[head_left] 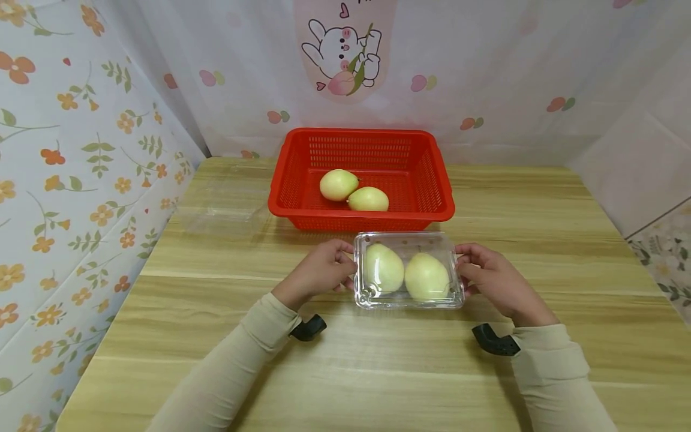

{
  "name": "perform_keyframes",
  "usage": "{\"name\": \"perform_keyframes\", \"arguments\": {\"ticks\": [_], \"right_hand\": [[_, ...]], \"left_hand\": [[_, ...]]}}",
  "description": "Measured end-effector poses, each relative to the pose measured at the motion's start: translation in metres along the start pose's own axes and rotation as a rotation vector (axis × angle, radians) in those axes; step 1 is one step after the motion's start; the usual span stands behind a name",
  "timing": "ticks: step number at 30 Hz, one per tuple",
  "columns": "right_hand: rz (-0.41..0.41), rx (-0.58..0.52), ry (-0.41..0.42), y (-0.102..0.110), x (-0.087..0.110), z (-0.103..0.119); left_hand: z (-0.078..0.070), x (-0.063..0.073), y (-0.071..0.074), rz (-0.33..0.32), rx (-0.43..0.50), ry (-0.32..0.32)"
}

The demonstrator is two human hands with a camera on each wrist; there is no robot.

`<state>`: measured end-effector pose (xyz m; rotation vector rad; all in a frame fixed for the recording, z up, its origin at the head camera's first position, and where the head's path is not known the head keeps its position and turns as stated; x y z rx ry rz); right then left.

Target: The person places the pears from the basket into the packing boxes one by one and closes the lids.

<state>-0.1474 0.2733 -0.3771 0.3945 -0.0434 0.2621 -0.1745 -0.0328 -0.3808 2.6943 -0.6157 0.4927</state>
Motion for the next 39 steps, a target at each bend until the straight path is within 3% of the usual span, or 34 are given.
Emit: {"name": "perform_keyframes", "arguments": {"ticks": [20,39], "right_hand": [[-0.001,0.041,0.002,0.028,0.02,-0.014],[-0.007,0.098,-0.007,0.055,0.031,-0.027]], "left_hand": [[-0.011,-0.012,-0.03,0.083,0.092,0.006],[-0.019,-0.022,-0.057,0.091,0.103,-0.015]]}}
Point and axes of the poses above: each hand's wrist, its own x-axis away from the middle knuckle, its own y-axis out of the back of the hand, z = x × y, the point moved 3 cm from there along -x, towards the middle knuckle, and after that the axes turned 9 degrees about y, right-handed, at the moved point
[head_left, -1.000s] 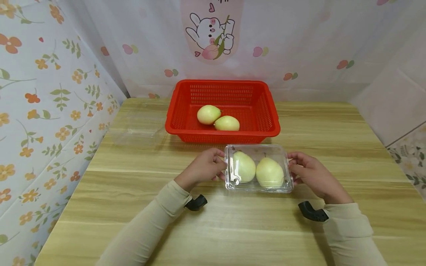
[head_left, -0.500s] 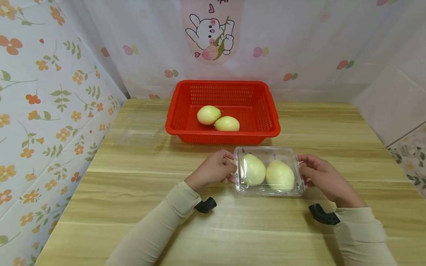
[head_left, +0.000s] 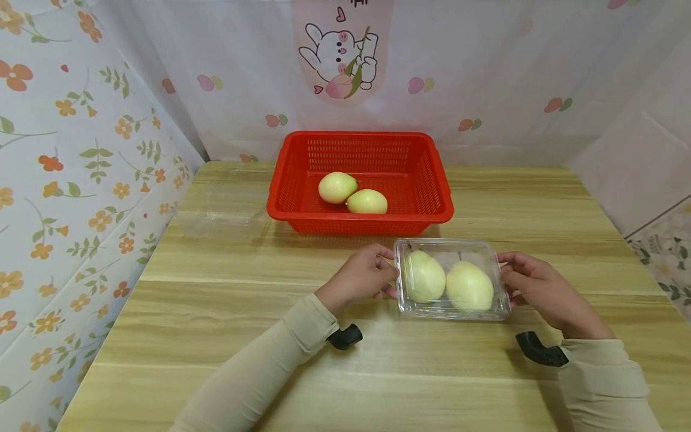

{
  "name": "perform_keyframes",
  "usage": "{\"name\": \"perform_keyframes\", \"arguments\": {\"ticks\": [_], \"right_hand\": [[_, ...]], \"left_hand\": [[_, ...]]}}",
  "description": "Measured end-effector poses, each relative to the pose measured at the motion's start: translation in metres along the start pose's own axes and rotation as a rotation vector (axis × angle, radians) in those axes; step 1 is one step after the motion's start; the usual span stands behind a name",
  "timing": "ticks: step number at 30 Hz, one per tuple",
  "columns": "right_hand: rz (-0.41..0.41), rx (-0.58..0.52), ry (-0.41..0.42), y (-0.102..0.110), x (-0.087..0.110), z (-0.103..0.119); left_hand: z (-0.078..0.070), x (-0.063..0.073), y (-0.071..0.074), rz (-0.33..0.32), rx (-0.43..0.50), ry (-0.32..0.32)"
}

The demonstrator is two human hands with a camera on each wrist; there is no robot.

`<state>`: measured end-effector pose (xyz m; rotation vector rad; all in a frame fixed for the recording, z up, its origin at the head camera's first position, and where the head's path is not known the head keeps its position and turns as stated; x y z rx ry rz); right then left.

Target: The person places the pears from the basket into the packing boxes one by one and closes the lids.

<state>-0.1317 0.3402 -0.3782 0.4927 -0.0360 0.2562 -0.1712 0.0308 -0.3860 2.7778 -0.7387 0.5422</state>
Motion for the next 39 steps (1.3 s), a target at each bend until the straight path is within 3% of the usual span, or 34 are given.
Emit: {"name": "perform_keyframes", "arguments": {"ticks": [16,28,39], "right_hand": [[0.005,0.021,-0.01,0.023,0.008,-0.014],[-0.016,0.001,0.01,0.045,0.02,-0.031],[0.009,0.049,-0.068,0.056,0.027,-0.042]], "left_hand": [[-0.015,-0.014,-0.021,0.05,0.016,0.019],[-0.02,-0.024,-0.047,0.078,0.077,0.042],[-0.017,-0.031,-0.067,0.089,0.105,0.051]]}}
Point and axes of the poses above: each hand's wrist, its own x-axis away from the middle knuckle, its own y-axis out of the back of the hand, z = x × y, the point moved 3 cm from there along -x, towards the middle knuckle, and after that the axes turned 9 degrees about y, right-handed, at the moved point
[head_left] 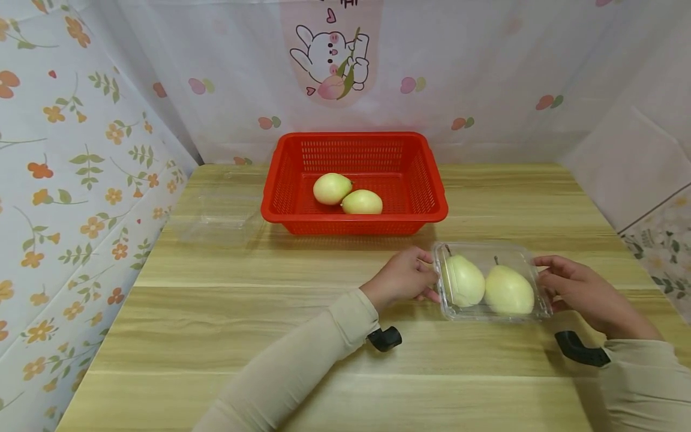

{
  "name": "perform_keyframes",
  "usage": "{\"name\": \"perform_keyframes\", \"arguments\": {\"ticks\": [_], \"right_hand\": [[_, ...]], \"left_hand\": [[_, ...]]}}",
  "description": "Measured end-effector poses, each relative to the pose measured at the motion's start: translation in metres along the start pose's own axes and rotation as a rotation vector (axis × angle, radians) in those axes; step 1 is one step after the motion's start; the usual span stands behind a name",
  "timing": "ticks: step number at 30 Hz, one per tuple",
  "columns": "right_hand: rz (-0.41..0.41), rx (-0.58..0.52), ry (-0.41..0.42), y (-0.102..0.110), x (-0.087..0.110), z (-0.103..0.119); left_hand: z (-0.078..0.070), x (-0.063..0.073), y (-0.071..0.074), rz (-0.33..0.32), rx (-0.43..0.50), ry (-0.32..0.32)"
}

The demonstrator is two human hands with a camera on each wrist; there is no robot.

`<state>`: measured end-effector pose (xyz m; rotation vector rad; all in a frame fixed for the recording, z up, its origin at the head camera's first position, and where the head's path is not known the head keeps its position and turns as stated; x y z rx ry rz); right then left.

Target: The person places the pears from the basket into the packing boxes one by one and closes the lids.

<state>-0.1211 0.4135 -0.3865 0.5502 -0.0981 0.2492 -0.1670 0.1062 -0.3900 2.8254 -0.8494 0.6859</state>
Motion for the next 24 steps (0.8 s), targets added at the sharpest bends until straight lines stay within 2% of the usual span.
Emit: {"name": "perform_keyframes", "arguments": {"ticks": [13,24], "right_hand": [[0.008,-0.01,-0.033,0.0079,0.0002,-0.0074],[0.021,0.001,-0.059,0.008,-0.0017,-0.0091]], "left_hand": [[0.0031,-0.0067,-0.0067,0.002,0.012,0.022],[0.0074,-0.01,-0.0068,-0.004,0.011,0.045]]}}
Point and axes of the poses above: each hand's wrist, its own x-axis away from the middle knuckle, its own y-axis out of the back of the hand, z = x × y, the point moved 3 cm from there along -x, towards the middle knuckle, and after that the axes turned 9 degrees about y, right-handed, at the moved point
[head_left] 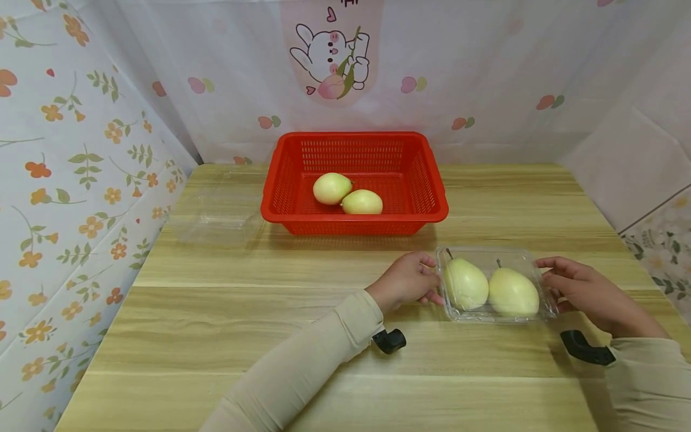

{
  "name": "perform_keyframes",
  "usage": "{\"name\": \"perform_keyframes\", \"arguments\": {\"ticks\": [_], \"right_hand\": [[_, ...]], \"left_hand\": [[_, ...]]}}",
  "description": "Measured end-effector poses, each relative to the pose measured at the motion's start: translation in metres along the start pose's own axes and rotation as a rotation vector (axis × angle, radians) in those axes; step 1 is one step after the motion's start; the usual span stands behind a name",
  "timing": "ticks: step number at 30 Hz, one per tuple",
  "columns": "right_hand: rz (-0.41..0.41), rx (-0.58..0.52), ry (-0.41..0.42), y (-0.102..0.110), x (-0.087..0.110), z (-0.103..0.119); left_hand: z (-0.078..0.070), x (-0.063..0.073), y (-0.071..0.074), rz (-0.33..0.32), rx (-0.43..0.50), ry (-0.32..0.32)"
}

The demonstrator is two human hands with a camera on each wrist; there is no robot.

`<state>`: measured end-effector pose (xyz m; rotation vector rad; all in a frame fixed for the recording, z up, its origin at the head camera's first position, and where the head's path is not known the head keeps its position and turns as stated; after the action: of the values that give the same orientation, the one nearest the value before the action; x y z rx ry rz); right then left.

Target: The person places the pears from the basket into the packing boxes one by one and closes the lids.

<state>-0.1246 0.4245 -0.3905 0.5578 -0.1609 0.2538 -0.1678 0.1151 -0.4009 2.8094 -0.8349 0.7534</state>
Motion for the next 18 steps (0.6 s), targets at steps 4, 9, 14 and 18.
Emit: {"name": "perform_keyframes", "arguments": {"ticks": [4,9,14,18], "right_hand": [[0.004,0.028,0.008,0.001,-0.001,0.004],[0.012,0.083,0.014,0.005,-0.003,0.012],[-0.01,0.167,0.012,0.01,-0.004,0.017],[-0.036,0.21,0.03,0.011,-0.005,0.021]], "left_hand": [[0.001,0.0,0.001,0.001,0.014,0.003],[0.003,0.001,0.005,-0.003,0.017,0.016],[0.005,0.003,0.013,-0.027,-0.026,0.005],[0.007,0.006,0.02,-0.057,-0.108,-0.02]]}}
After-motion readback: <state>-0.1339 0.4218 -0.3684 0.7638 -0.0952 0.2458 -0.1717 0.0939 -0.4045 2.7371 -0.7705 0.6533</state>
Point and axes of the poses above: each hand's wrist, its own x-axis away from the middle knuckle, its own y-axis out of the back of the hand, z = x × y, the point moved 3 cm from there along -x, towards the middle knuckle, and after that the axes turned 9 degrees about y, right-handed, at the moved point
